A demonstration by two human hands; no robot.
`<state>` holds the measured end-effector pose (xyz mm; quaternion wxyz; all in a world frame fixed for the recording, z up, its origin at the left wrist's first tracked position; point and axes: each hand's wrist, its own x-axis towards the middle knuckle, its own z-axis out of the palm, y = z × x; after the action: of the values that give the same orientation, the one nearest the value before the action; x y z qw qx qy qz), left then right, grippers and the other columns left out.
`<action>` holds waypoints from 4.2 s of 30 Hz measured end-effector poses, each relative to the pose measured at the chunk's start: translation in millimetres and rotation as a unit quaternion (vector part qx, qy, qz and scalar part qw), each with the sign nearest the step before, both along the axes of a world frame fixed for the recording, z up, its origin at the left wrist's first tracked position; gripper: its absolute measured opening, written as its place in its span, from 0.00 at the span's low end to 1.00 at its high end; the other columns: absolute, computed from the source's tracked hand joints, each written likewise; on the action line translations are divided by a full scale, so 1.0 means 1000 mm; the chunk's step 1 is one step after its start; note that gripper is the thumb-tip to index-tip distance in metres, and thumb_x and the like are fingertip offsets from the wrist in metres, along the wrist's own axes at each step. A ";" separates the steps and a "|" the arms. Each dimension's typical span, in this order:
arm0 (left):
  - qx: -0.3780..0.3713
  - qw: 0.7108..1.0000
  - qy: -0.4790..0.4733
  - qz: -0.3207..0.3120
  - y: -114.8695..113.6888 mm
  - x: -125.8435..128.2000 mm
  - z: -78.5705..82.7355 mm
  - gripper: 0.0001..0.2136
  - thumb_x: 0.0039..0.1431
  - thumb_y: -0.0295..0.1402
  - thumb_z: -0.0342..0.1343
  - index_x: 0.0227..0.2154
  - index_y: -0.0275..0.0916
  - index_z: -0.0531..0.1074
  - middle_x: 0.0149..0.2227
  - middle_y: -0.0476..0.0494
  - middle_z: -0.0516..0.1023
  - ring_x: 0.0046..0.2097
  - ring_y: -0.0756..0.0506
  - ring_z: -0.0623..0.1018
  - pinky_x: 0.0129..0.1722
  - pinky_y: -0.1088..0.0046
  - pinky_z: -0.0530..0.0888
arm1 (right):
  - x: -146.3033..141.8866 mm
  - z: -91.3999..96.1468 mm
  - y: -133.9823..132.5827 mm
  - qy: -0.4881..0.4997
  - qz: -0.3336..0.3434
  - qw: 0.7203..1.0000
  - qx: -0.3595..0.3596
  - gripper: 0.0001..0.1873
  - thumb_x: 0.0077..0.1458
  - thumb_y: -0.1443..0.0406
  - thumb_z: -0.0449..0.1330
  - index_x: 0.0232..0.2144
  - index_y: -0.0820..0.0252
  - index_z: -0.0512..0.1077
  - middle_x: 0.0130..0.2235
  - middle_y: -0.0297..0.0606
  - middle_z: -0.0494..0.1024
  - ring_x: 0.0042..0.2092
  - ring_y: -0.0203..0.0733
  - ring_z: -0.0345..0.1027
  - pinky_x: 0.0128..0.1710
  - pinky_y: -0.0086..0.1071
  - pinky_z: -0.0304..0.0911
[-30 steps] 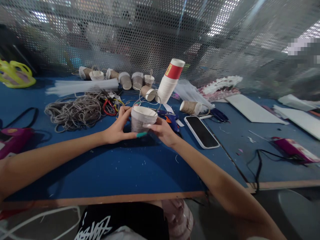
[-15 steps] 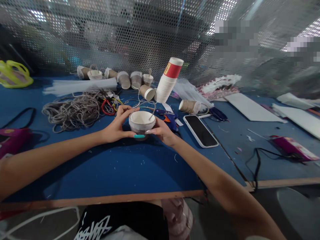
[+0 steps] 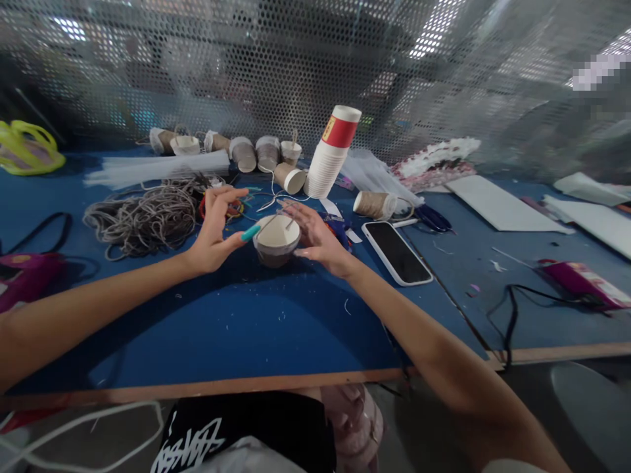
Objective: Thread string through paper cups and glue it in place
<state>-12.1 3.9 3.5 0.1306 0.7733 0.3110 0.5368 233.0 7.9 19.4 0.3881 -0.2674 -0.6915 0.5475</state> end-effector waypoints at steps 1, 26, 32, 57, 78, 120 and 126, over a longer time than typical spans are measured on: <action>0.017 1.000 -0.001 -0.002 0.001 -0.002 0.004 0.31 0.58 0.59 0.50 0.54 0.41 0.65 0.51 0.41 0.62 0.52 0.39 0.67 0.50 0.58 0.70 | 0.001 0.001 0.001 0.008 -0.005 1.000 -0.003 0.47 0.36 0.53 0.70 0.57 0.49 0.56 0.69 0.43 0.51 0.69 0.52 0.46 0.66 0.54 0.47; 0.017 0.990 0.116 -0.081 0.005 -0.003 0.032 0.32 0.42 0.56 0.67 0.45 0.39 0.68 0.49 0.41 0.68 0.53 0.39 0.70 0.56 0.53 0.71 | -0.031 0.144 -0.026 -0.325 -0.063 0.856 0.398 0.16 0.60 0.53 0.58 0.39 0.61 0.69 0.43 0.36 0.73 0.47 0.41 0.67 0.51 0.42 0.62; 0.030 0.978 0.170 -0.120 0.007 -0.002 0.028 0.21 0.54 0.54 0.59 0.37 0.40 0.76 0.49 0.39 0.71 0.56 0.35 0.70 0.57 0.50 0.71 | -0.039 0.145 -0.014 -0.402 -0.024 0.822 0.403 0.17 0.61 0.55 0.58 0.27 0.62 0.71 0.29 0.32 0.70 0.35 0.36 0.65 0.44 0.38 0.62; -0.166 0.952 -0.075 -0.245 0.004 0.009 0.030 0.11 0.52 0.43 0.66 0.34 0.42 0.81 0.40 0.43 0.76 0.42 0.46 0.78 0.44 0.67 0.79 | -0.054 0.120 0.004 -0.404 0.085 0.826 0.383 0.18 0.60 0.69 0.53 0.18 0.61 0.69 0.22 0.32 0.70 0.32 0.35 0.61 0.43 0.35 0.56; -0.115 0.956 -0.069 -0.260 0.001 0.011 0.034 0.04 0.51 0.35 0.68 0.31 0.45 0.82 0.38 0.45 0.78 0.40 0.47 0.79 0.44 0.68 0.80 | -0.052 0.120 0.004 -0.380 0.080 0.856 0.340 0.17 0.57 0.64 0.58 0.17 0.61 0.73 0.21 0.34 0.71 0.32 0.36 0.61 0.36 0.32 0.54; 0.105 0.994 0.025 0.032 -0.019 0.015 0.000 0.30 0.54 0.56 0.57 0.51 0.43 0.57 0.44 0.42 0.60 0.31 0.52 0.66 0.25 0.76 0.69 | -0.002 0.011 -0.003 -0.078 0.078 0.991 -0.080 0.47 0.34 0.61 0.72 0.57 0.54 0.58 0.56 0.43 0.67 0.60 0.49 0.60 0.61 0.45 0.57; 0.075 0.997 0.006 0.032 -0.012 0.014 -0.001 0.21 0.63 0.50 0.50 0.50 0.40 0.59 0.41 0.43 0.62 0.36 0.47 0.68 0.31 0.72 0.69 | -0.005 0.001 0.000 -0.041 0.014 0.999 -0.027 0.53 0.23 0.60 0.77 0.51 0.50 0.55 0.60 0.43 0.57 0.64 0.50 0.52 0.65 0.44 0.49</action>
<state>1.8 -8.4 2.9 0.0538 0.7738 0.2952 0.5579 228.1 8.2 20.5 0.3445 -0.2905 -0.6957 0.5595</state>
